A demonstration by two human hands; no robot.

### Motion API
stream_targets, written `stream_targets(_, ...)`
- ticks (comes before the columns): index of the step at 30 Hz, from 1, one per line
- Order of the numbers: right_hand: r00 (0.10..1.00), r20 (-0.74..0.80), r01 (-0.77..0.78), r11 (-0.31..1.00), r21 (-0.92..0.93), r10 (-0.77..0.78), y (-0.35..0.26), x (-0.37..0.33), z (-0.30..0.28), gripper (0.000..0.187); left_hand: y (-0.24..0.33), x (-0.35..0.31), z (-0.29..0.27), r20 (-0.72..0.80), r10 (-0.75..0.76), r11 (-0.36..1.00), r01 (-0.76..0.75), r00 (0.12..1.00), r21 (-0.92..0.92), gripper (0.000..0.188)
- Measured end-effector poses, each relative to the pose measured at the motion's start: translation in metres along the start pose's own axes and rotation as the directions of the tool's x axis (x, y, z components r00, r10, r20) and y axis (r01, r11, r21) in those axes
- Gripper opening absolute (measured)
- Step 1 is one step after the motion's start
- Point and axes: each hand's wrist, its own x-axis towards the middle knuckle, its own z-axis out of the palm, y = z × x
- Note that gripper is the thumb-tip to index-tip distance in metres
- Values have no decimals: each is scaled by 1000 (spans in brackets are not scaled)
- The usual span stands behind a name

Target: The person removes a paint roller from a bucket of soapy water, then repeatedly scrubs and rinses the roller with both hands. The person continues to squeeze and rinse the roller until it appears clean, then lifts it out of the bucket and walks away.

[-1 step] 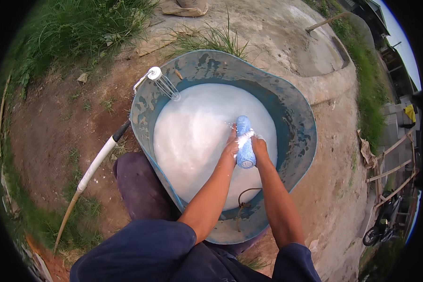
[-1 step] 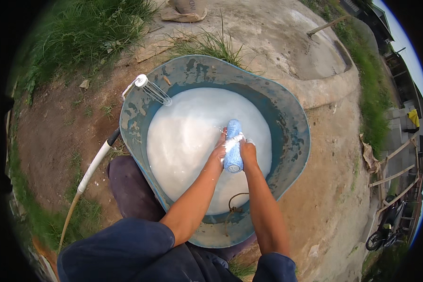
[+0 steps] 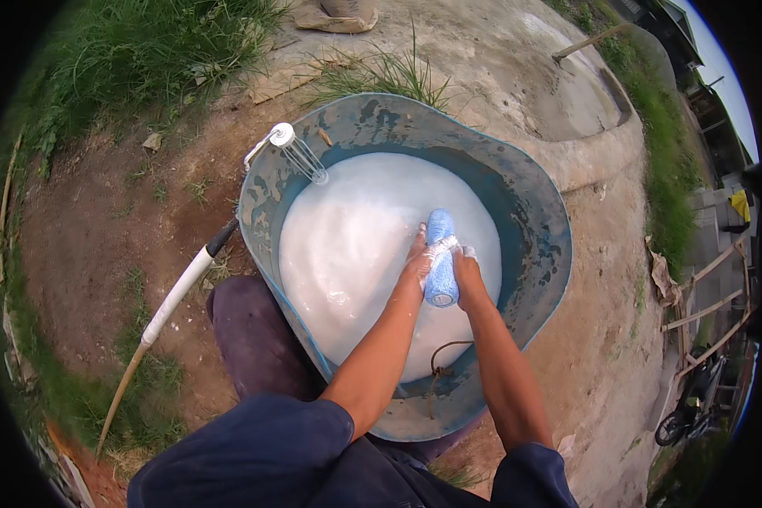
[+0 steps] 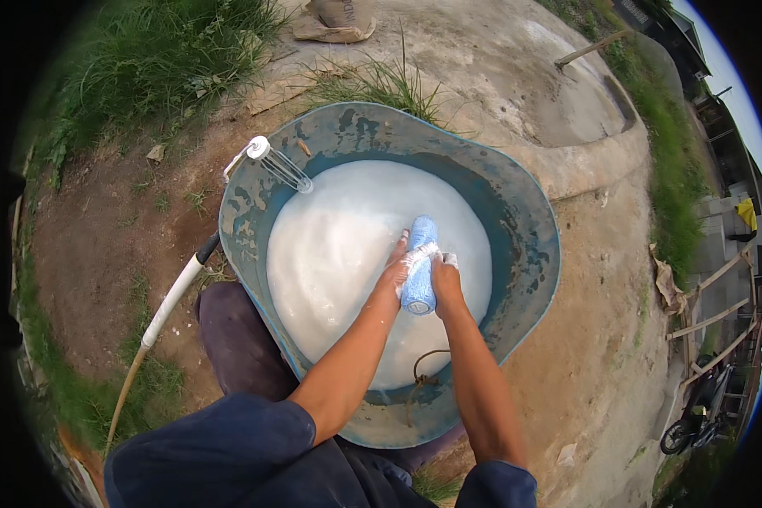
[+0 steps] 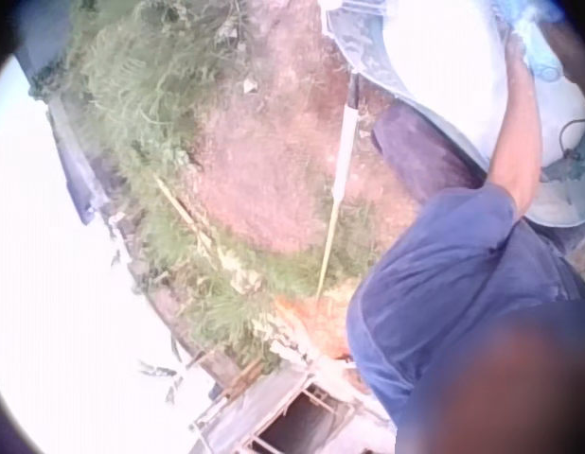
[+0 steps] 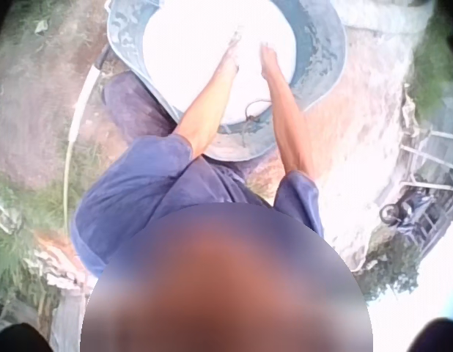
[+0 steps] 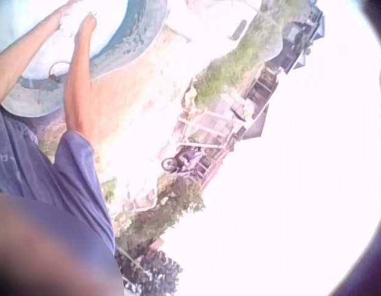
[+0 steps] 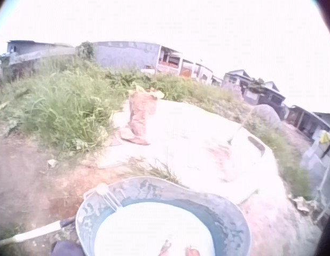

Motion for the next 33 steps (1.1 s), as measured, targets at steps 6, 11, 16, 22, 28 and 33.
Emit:
stream_targets(6,986,96,144,982,-119,-133,-15,-94,13,73,14,31,9,-115,86,959,-51,990,280,89)
stream_targets(11,972,233,-166,815,556,38,-27,-131,-2,58,46,7,27,90,-212,896,230,973,-379,82)
stream_targets(16,980,172,86,990,109,-104,-46,-101,-27,60,63,-17,38,79,-106,930,127,991,-346,46)
stream_targets(22,739,146,360,202,-911,-658,-41,-62,-9,72,42,-48,61,16,50,986,-47,999,-163,35)
stream_targets(28,973,0,218,919,-329,-231,-23,-92,10,49,62,-35,27,115,-98,977,118,989,-180,41)
stream_targets(33,783,603,-550,283,786,-153,-6,-174,15,41,86,-14,0,107,15,723,63,994,-688,36)
